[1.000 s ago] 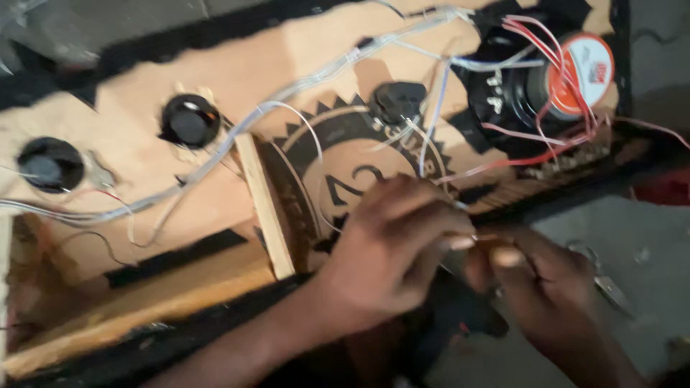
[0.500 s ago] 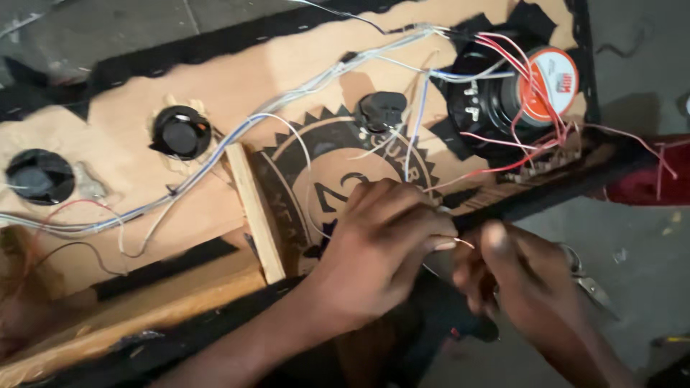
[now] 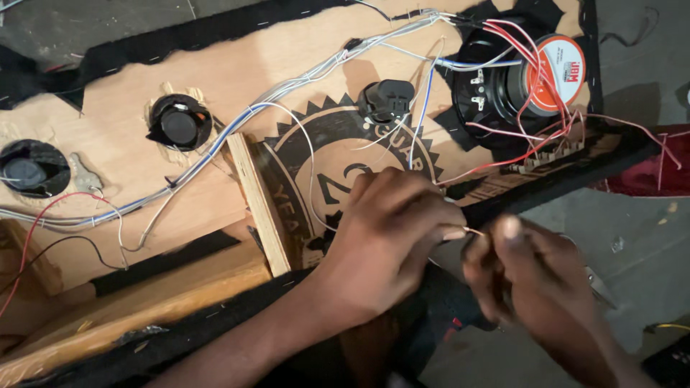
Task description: The person sits on the floor and connects wires to speakers mounted in a wooden box. They use pliers to strip wire ends and a heat gun to apply heat shrink tubing to the connections.
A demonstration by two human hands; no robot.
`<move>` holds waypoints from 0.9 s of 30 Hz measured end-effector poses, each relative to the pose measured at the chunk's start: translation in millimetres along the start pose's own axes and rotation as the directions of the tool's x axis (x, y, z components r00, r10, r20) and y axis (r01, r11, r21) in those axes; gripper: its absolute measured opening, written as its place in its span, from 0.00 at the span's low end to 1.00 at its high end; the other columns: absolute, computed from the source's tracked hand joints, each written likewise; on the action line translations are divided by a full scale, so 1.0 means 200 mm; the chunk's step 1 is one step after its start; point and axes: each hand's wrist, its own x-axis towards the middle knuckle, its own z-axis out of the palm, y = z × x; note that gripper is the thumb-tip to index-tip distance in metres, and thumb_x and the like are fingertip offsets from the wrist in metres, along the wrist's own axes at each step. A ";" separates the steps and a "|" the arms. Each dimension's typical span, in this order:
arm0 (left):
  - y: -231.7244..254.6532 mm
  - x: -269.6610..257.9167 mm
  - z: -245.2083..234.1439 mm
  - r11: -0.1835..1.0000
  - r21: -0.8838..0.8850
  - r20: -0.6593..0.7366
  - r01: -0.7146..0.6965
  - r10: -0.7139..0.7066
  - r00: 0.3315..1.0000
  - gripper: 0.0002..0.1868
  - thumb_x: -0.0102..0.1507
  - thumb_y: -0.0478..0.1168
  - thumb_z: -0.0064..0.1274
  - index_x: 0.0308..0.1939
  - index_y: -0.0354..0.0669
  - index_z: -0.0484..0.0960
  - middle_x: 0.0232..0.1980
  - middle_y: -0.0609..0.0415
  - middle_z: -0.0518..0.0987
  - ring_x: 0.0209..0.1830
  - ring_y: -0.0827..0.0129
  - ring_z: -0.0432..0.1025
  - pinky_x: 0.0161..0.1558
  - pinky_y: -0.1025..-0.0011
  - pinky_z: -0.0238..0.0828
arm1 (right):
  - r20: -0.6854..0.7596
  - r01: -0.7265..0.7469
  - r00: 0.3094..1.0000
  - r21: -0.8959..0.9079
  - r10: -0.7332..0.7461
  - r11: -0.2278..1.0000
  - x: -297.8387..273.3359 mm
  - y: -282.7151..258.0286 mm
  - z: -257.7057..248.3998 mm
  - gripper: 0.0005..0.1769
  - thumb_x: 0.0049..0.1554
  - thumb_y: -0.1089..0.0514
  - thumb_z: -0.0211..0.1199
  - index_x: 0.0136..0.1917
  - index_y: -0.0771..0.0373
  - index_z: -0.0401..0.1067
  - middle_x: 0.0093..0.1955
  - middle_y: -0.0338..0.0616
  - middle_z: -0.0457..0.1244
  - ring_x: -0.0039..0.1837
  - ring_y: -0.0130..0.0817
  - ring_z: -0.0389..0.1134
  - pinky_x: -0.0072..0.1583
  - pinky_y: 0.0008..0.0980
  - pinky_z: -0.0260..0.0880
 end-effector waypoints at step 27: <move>0.00 0.01 -0.03 0.951 -0.287 -0.037 0.118 -0.134 0.990 0.09 0.63 0.28 0.59 0.46 0.42 0.81 0.43 0.52 0.79 0.41 0.60 0.76 0.43 0.66 0.71 | -0.104 -0.162 0.984 -0.209 0.142 0.964 0.01 -0.14 0.09 0.12 0.67 0.57 0.55 0.52 0.67 0.74 0.40 0.52 0.69 0.32 0.35 0.67 0.32 0.32 0.65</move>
